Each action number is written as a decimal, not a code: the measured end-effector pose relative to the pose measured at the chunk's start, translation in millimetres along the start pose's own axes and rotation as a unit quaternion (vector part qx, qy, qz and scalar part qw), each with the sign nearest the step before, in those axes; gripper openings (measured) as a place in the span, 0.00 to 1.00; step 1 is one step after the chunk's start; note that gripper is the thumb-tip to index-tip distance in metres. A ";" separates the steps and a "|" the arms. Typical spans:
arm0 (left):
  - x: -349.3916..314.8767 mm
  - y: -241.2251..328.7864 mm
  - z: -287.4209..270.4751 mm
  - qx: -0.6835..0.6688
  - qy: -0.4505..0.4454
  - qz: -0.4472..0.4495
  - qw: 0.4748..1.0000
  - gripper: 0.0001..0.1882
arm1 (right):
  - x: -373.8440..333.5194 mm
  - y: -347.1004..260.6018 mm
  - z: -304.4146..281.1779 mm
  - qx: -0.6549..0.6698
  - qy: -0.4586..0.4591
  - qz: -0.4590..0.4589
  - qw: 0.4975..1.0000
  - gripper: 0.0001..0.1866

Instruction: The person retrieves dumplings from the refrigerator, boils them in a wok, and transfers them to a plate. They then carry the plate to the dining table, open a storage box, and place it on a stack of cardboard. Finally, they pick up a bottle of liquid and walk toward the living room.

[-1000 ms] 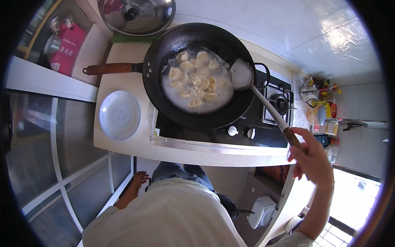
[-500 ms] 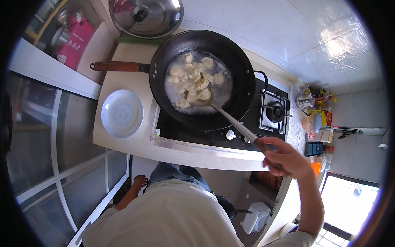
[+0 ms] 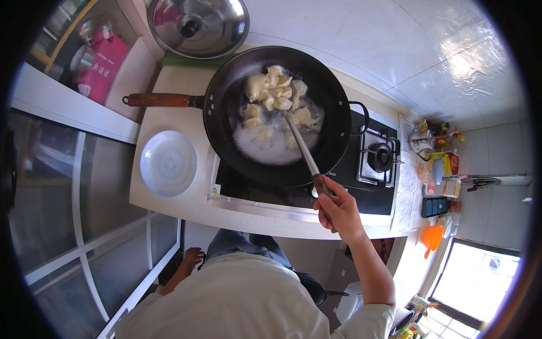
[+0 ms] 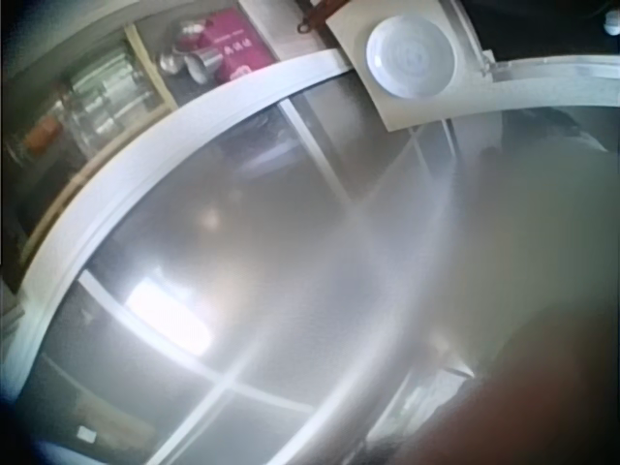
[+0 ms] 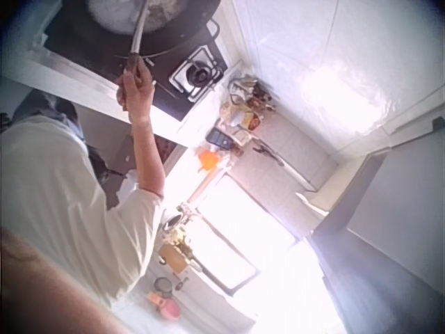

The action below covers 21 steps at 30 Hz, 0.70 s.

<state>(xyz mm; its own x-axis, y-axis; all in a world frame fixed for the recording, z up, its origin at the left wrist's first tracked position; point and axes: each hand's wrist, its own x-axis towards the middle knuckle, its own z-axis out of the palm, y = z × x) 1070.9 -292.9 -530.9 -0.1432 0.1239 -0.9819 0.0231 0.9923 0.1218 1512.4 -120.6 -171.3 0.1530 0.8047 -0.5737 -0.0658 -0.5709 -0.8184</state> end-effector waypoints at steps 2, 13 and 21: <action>-0.8 1.9 -1.3 -0.004 0.005 -0.004 1.000 0.12 | 6.1 4.8 -0.8 0.003 0.004 -0.013 1.000 0.24; -4.9 30.9 6.7 -0.010 -0.026 0.042 0.999 0.13 | -7.2 16.3 2.2 0.088 -0.036 0.001 0.995 0.25; -10.2 34.4 1.2 0.005 -0.021 0.036 0.999 0.13 | -51.5 32.8 -4.4 0.077 -0.033 0.034 0.996 0.27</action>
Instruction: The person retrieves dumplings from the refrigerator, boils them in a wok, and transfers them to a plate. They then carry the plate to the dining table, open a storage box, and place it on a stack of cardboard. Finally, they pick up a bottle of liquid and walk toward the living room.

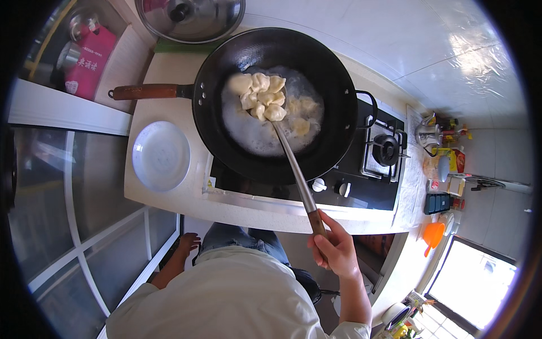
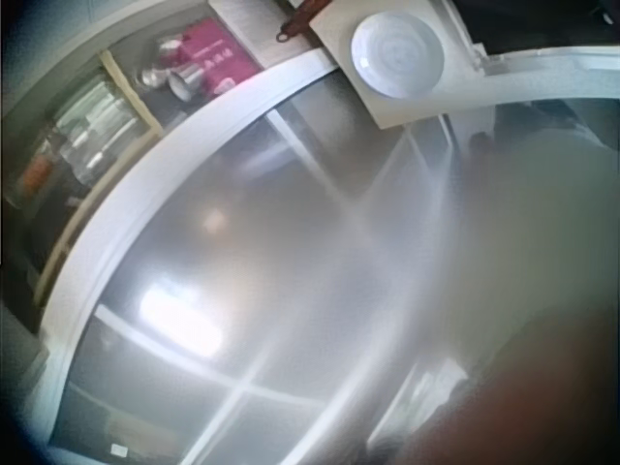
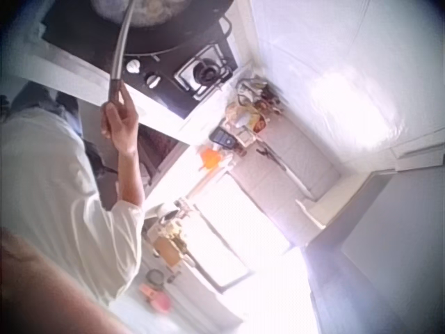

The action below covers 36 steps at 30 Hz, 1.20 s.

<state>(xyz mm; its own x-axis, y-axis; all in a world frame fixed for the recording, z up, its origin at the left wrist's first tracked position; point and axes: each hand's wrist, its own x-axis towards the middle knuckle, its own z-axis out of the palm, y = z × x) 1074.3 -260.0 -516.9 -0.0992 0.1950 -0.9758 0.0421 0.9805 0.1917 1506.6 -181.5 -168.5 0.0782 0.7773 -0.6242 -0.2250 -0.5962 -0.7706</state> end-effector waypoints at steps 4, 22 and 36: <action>13.3 -7.1 -14.7 0.013 -0.043 0.013 0.999 0.15 | -15.8 12.6 -7.0 0.036 -0.010 0.007 0.999 0.28; -3.3 18.0 0.5 0.016 -0.004 0.004 1.000 0.14 | -32.2 16.1 -6.3 -0.036 0.041 -0.024 0.998 0.28; 5.4 12.6 9.3 0.005 0.004 0.001 1.000 0.14 | -44.3 -21.7 3.0 -0.440 0.207 -0.125 0.865 0.27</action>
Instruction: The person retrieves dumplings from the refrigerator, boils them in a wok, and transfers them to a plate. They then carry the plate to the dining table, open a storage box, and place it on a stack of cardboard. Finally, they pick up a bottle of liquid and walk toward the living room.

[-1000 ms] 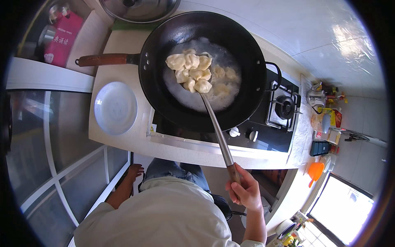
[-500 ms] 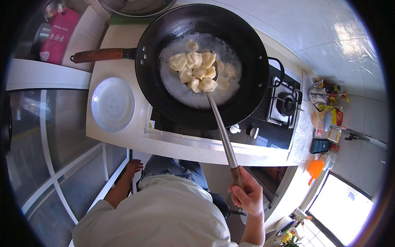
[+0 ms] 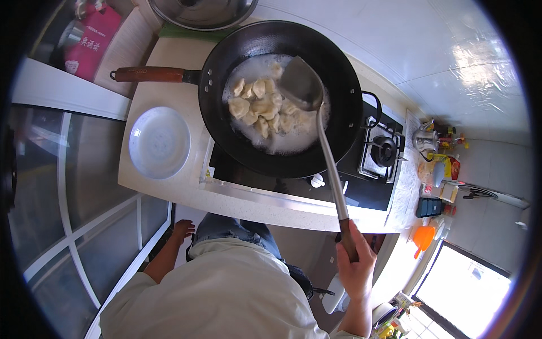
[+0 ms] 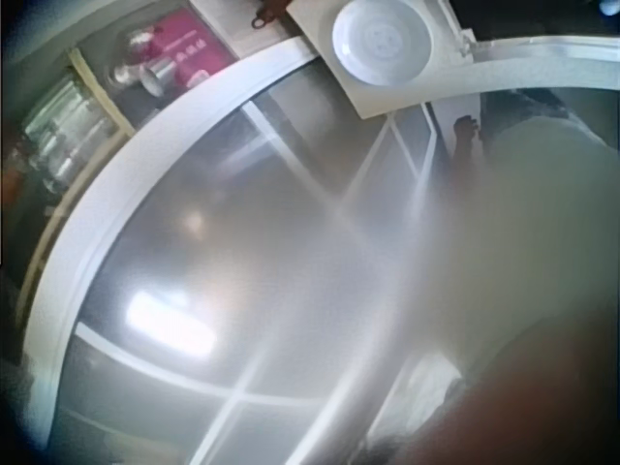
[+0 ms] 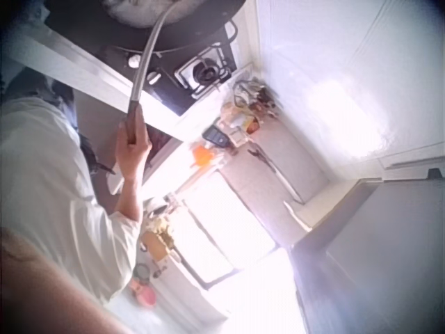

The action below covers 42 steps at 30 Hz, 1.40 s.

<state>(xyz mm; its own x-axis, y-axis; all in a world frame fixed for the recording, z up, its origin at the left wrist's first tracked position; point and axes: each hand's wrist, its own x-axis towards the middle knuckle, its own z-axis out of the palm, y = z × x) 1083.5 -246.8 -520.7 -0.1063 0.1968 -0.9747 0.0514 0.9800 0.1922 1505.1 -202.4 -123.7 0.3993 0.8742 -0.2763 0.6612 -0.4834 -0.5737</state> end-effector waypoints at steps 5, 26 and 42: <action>-1.5 3.6 2.4 -0.008 -0.023 0.031 0.999 0.14 | 23.5 -20.5 -14.7 -0.174 0.061 -0.084 0.979 0.25; 16.7 -53.8 0.2 -0.051 0.010 -0.008 0.999 0.14 | 131.9 -51.1 -151.4 0.130 -0.374 0.215 0.893 0.19; 11.7 -36.6 2.6 -0.046 0.005 0.005 0.999 0.13 | 81.7 -10.3 44.6 0.377 -0.210 0.106 0.896 0.24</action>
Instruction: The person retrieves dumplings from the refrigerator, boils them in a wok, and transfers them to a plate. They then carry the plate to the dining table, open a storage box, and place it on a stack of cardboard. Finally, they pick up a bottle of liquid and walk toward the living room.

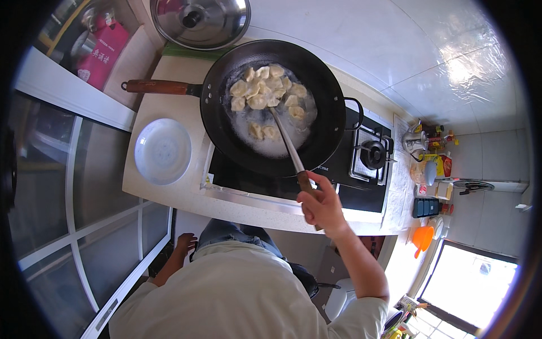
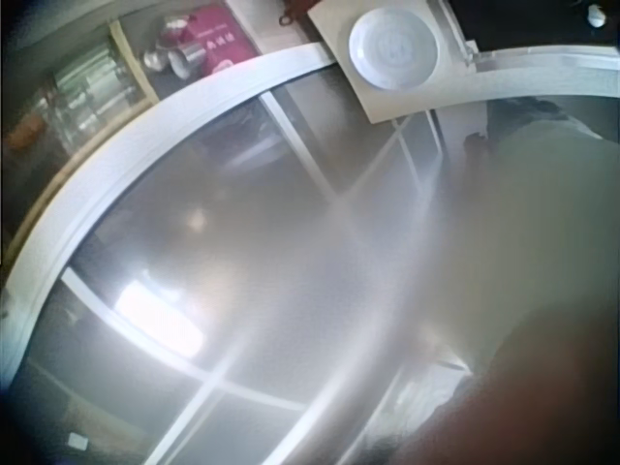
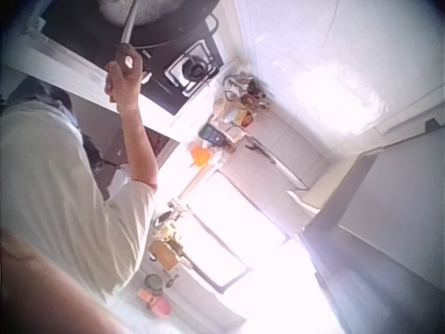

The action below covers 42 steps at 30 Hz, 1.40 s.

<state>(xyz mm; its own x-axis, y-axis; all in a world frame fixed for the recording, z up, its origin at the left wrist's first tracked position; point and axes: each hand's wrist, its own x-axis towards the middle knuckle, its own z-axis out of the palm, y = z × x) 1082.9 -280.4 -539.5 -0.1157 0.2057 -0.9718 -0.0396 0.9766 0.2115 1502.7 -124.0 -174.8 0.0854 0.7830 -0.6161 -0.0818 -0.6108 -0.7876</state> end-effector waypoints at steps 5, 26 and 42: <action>-6.3 4.2 0.9 0.012 0.007 0.001 1.000 0.14 | 10.7 10.8 4.7 0.056 0.002 -0.051 0.997 0.24; -13.2 15.6 12.4 0.001 -0.009 0.014 1.000 0.15 | -81.7 -38.1 -23.2 -0.563 0.229 -0.164 0.777 0.26; -5.4 -1.9 8.6 -0.006 -0.005 0.001 1.000 0.15 | -50.7 -98.3 -80.1 -0.158 0.021 0.111 0.981 0.23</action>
<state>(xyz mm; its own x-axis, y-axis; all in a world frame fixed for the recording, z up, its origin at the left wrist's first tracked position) 1092.2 -282.9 -535.5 -0.1064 0.2086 -0.9722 -0.0513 0.9753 0.2149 1585.9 -113.1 -67.1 0.1412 0.6249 -0.7678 0.2086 -0.7770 -0.5940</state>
